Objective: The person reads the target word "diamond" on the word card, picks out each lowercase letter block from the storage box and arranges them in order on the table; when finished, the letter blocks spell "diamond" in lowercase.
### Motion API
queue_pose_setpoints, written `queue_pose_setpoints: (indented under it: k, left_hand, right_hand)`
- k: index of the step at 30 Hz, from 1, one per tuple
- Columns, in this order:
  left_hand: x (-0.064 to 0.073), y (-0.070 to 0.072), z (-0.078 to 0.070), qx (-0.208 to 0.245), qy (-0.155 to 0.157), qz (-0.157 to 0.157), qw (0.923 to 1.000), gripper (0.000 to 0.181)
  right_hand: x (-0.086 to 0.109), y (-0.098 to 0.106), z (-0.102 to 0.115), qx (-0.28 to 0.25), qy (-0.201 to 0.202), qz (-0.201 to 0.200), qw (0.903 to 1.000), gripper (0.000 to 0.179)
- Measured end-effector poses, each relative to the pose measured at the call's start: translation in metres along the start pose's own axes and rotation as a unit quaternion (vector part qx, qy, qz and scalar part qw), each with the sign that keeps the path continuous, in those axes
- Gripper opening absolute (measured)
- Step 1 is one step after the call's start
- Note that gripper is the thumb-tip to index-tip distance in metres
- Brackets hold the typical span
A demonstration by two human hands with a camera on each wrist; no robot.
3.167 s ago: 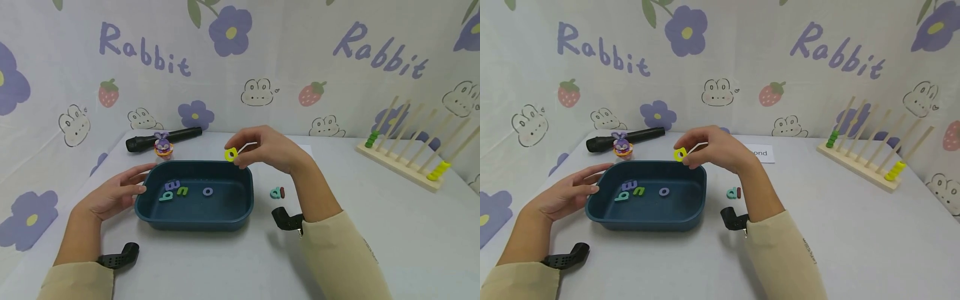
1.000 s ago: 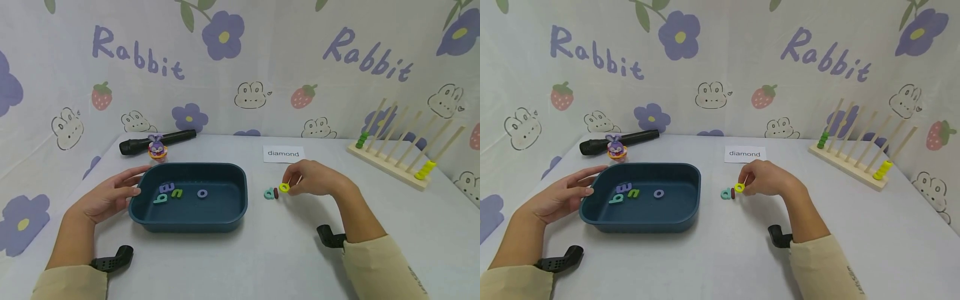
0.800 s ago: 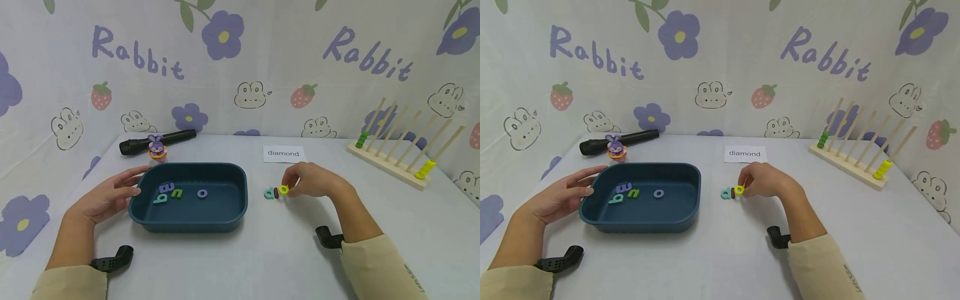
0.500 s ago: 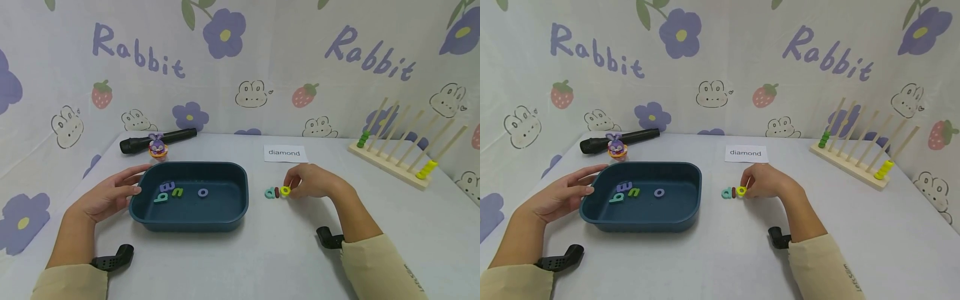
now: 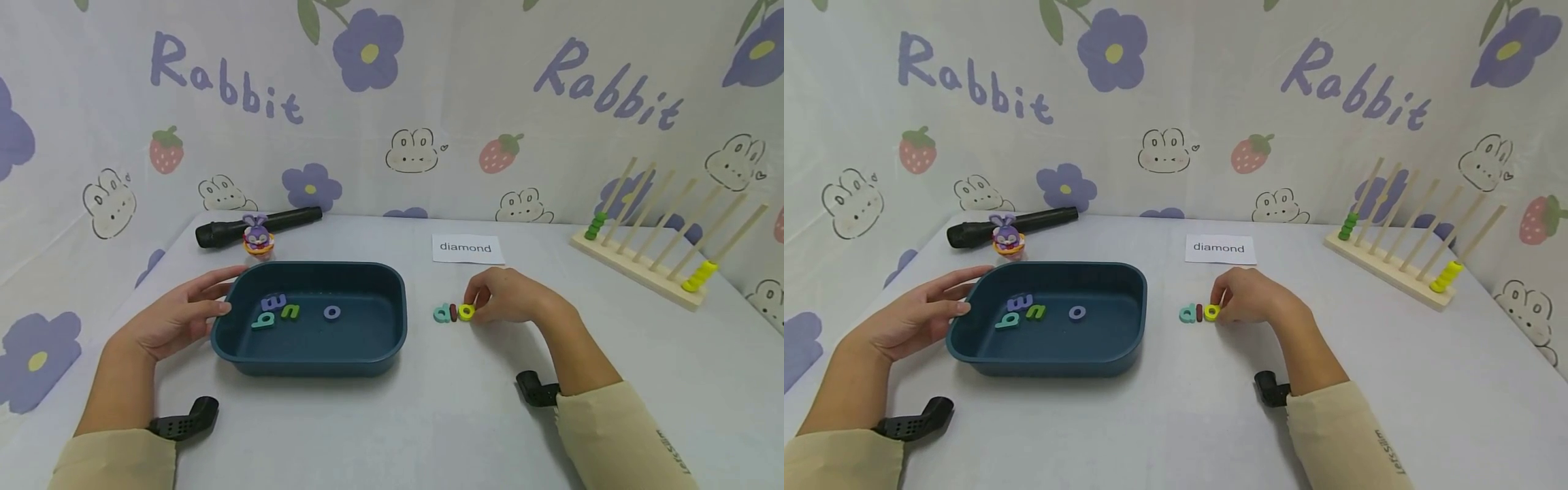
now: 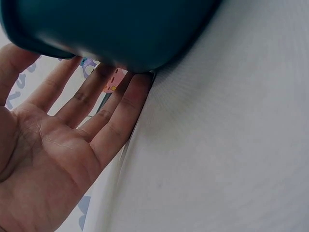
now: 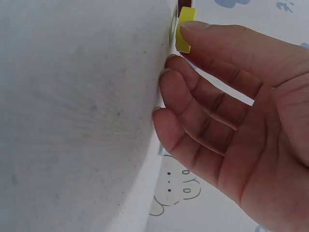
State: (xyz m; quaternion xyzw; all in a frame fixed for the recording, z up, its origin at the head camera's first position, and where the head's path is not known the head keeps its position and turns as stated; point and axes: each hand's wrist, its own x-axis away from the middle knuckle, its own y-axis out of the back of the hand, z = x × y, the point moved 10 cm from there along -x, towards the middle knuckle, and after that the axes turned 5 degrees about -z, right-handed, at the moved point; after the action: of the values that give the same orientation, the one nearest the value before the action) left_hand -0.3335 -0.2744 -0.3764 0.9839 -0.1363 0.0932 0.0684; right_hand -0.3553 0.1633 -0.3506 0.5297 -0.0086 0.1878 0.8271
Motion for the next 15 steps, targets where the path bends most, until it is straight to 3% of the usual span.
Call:
queue_pose_setpoints:
  k: [15]
  left_hand:
    - [0.0004, -0.0015, -0.0008, -0.005, -0.002, 0.005, 1.0000, 0.068]
  right_hand:
    - [0.0008, -0.0005, -0.0031, -0.010, -0.005, -0.002, 0.9999, 0.017]
